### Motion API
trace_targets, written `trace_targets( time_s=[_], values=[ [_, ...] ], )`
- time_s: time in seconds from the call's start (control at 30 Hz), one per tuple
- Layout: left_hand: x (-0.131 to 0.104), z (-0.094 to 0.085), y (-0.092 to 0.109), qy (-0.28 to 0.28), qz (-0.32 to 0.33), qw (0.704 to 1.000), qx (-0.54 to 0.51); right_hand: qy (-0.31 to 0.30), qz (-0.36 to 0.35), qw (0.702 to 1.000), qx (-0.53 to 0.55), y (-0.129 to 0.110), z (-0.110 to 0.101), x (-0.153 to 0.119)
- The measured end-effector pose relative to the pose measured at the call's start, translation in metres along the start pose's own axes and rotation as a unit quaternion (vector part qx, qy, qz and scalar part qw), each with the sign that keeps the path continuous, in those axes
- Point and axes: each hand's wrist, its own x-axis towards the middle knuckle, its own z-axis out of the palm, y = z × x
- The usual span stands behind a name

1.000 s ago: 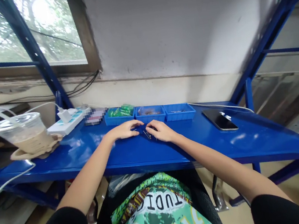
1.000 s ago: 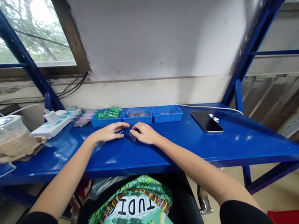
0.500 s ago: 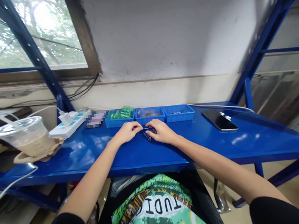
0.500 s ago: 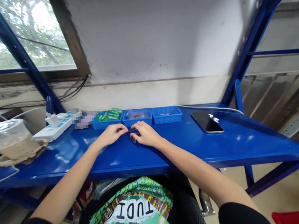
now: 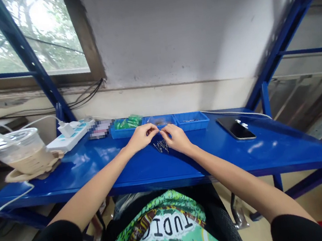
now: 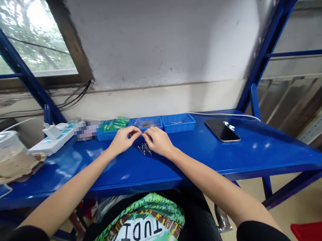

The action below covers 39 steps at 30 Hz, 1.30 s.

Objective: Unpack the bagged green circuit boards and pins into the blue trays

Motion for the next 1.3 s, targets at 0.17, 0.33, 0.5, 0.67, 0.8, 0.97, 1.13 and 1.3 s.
trace_targets(
  time_s=[0.17, 0.33, 0.5, 0.67, 0.8, 0.97, 1.13, 1.3],
  values=[
    [-0.001, 0.006, 0.0, -0.011, -0.017, 1.0, -0.004, 0.02, 0.002, 1.0, 0.011, -0.001, 0.001, -0.002],
    [-0.01, 0.002, -0.008, -0.061, -0.045, 0.997, -0.026, 0.045, -0.033, 0.998, -0.025, 0.006, -0.009, 0.006],
    [-0.015, -0.009, -0.027, -0.209, -0.004, 0.977, 0.041, 0.172, 0.202, 0.954, -0.137, 0.048, -0.035, 0.013],
    [-0.016, -0.011, -0.029, -0.235, -0.023, 0.97, 0.064, 0.085, 0.29, 0.942, -0.148, 0.061, -0.04, 0.005],
    [-0.014, -0.007, -0.026, -0.184, -0.066, 0.979, 0.06, -0.03, 0.139, 0.986, -0.084, 0.024, -0.021, 0.003],
    [-0.014, 0.002, -0.024, -0.102, -0.084, 0.99, 0.043, -0.121, -0.034, 0.989, -0.082, -0.006, -0.004, 0.001],
    [-0.015, 0.007, -0.016, -0.089, -0.079, 0.993, 0.015, -0.11, -0.02, 0.988, -0.104, -0.002, -0.002, -0.001],
    [-0.016, 0.006, -0.008, -0.03, -0.063, 0.997, -0.019, -0.101, 0.007, 0.986, -0.136, 0.0, -0.001, 0.0]
  ],
)
